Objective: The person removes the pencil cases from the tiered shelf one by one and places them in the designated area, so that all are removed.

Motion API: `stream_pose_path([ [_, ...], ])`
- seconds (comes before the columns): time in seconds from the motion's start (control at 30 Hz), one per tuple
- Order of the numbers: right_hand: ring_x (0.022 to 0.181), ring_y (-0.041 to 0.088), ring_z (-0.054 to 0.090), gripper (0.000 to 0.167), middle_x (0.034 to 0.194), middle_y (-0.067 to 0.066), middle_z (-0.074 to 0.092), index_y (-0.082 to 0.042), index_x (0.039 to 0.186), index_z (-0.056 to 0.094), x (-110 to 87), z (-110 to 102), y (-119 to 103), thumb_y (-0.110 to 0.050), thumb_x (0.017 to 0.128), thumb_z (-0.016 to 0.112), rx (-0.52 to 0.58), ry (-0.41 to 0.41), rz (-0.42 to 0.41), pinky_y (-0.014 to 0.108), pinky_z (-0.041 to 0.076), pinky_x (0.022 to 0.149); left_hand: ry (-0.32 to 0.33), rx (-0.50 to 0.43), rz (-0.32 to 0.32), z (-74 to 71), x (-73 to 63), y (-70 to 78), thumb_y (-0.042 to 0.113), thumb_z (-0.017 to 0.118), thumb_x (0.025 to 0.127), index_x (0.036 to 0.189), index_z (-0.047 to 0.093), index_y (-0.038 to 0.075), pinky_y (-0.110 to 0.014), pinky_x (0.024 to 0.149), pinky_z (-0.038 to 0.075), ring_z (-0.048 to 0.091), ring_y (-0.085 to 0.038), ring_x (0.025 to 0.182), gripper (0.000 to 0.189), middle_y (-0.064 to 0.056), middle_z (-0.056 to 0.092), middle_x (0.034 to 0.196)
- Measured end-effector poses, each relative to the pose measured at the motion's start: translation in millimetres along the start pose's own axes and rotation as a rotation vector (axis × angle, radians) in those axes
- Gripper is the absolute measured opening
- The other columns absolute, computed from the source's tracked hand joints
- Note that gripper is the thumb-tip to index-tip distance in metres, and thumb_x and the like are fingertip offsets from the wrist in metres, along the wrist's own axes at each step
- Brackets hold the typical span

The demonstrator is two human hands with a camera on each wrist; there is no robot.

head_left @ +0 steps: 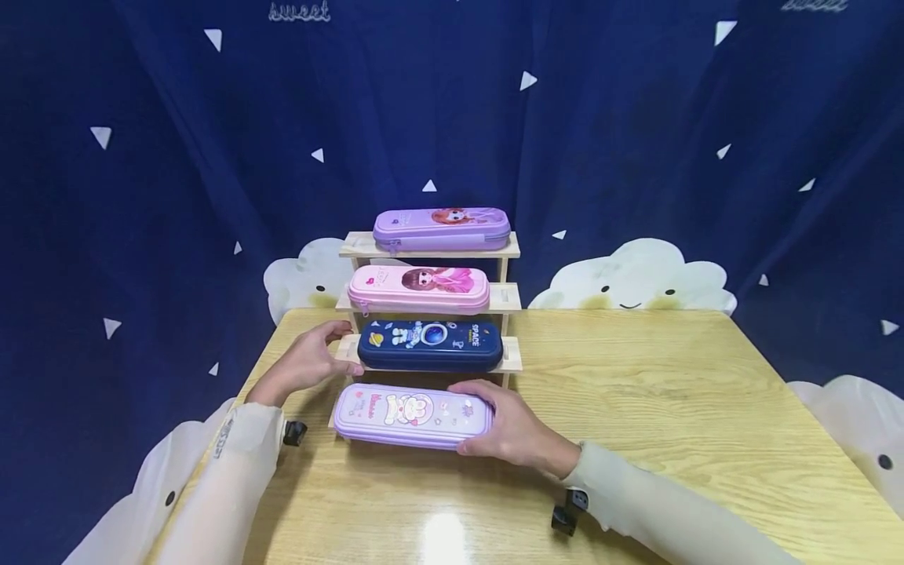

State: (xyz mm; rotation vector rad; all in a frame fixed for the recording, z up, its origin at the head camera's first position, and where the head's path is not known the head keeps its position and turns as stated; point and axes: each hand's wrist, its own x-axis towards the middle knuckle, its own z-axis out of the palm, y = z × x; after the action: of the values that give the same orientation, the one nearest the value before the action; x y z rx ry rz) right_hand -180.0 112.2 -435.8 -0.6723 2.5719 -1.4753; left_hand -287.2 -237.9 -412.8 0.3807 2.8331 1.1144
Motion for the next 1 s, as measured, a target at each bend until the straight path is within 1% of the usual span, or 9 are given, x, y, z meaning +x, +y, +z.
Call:
stream_pose_path([
  [0.1, 0.114, 0.016, 0.058, 0.079, 0.134, -0.01, 0.063, -0.028, 0.136, 0.06, -7.6, -7.6, -11.6, -0.022, 0.064, 0.091, 0.026, -0.003, -0.033, 0.029, 0.044, 0.1, 0.006, -0.011, 0.01, 0.6, 1.9, -1.2, 0.035, 0.091, 0.072, 0.145, 0.048, 0.002, -0.06, 0.12, 0.033, 0.045, -0.042, 0.143, 0.091, -0.021, 0.054, 0.148],
  [0.17, 0.116, 0.017, 0.058, 0.079, 0.135, -0.008, 0.063, -0.027, 0.137, 0.059, -11.0, -14.1, -19.6, -0.023, 0.065, 0.091, 0.032, 0.006, -0.062, 0.028, 0.044, 0.101, 0.008, -0.028, 0.018, 1.1, 2.3, -2.2, 0.028, 0.089, 0.075, 0.144, 0.048, 0.001, -0.059, 0.12, 0.033, 0.045, -0.042, 0.143, 0.085, -0.021, 0.054, 0.148],
  [0.3, 0.115, 0.02, 0.058, 0.078, 0.137, -0.005, 0.062, -0.028, 0.138, 0.059, -14.2, -30.6, -35.8, -0.02, 0.067, 0.09, 0.057, 0.052, -0.092, 0.026, 0.045, 0.098, 0.014, -0.061, 0.039, 2.1, 2.2, -3.9, 0.009, 0.078, 0.08, 0.144, 0.048, -0.001, -0.059, 0.12, 0.035, 0.048, -0.044, 0.14, 0.071, -0.023, 0.056, 0.144],
  [0.37, 0.113, 0.022, 0.058, 0.078, 0.138, -0.001, 0.062, -0.027, 0.139, 0.058, -14.6, -40.2, -42.1, -0.018, 0.069, 0.09, 0.077, 0.076, -0.108, 0.025, 0.046, 0.095, 0.015, -0.068, 0.053, 2.3, 2.0, -4.2, 0.005, 0.076, 0.079, 0.143, 0.048, -0.002, -0.059, 0.119, 0.036, 0.049, -0.044, 0.139, 0.07, -0.023, 0.057, 0.143],
  [0.53, 0.113, 0.021, 0.056, 0.078, 0.142, 0.007, 0.058, -0.02, 0.142, 0.056, -15.3, -66.8, -54.4, -0.011, 0.073, 0.088, 0.119, 0.152, -0.138, 0.018, 0.047, 0.091, -0.001, -0.068, 0.026, 1.2, 1.7, -3.2, 0.023, 0.089, 0.076, 0.145, 0.048, 0.002, -0.059, 0.12, 0.034, 0.045, -0.042, 0.143, 0.083, -0.021, 0.055, 0.147],
  [0.67, 0.114, 0.017, 0.056, 0.076, 0.139, 0.007, 0.057, -0.017, 0.143, 0.054, -15.0, -90.3, -64.8, -0.008, 0.075, 0.087, 0.12, 0.249, -0.122, 0.014, 0.049, 0.088, -0.007, -0.039, 0.004, -0.7, 2.4, -2.1, 0.034, 0.091, 0.073, 0.145, 0.047, 0.004, -0.06, 0.12, 0.033, 0.043, -0.042, 0.144, 0.09, -0.021, 0.052, 0.15],
  [0.8, 0.112, 0.015, 0.056, 0.074, 0.137, 0.006, 0.056, -0.014, 0.146, 0.051, -14.5, -112.6, -74.7, -0.006, 0.08, 0.083, 0.13, 0.354, -0.118, 0.013, 0.052, 0.086, -0.007, -0.017, 0.013, -2.4, 2.6, -0.7, 0.037, 0.091, 0.072, 0.144, 0.048, 0.003, -0.06, 0.12, 0.034, 0.045, -0.043, 0.143, 0.09, -0.022, 0.053, 0.148],
  [0.9, 0.11, 0.015, 0.057, 0.072, 0.135, 0.005, 0.055, -0.011, 0.147, 0.05, -13.5, -127.2, -79.0, -0.003, 0.083, 0.08, 0.151, 0.43, -0.147, 0.013, 0.054, 0.083, -0.011, -0.024, 0.03, -3.0, 2.0, -1.5, 0.035, 0.091, 0.073, 0.143, 0.049, 0.001, -0.06, 0.119, 0.034, 0.045, -0.044, 0.142, 0.088, -0.023, 0.054, 0.147],
  [1.0, 0.108, 0.013, 0.058, 0.071, 0.132, 0.002, 0.056, -0.008, 0.146, 0.05, -12.2, -140.9, -78.9, 0.002, 0.082, 0.079, 0.188, 0.497, -0.177, 0.012, 0.056, 0.081, -0.018, -0.033, 0.043, -3.0, 1.2, -2.1, 0.032, 0.09, 0.074, 0.142, 0.049, 0.0, -0.061, 0.119, 0.034, 0.045, -0.044, 0.142, 0.086, -0.024, 0.054, 0.147],
])
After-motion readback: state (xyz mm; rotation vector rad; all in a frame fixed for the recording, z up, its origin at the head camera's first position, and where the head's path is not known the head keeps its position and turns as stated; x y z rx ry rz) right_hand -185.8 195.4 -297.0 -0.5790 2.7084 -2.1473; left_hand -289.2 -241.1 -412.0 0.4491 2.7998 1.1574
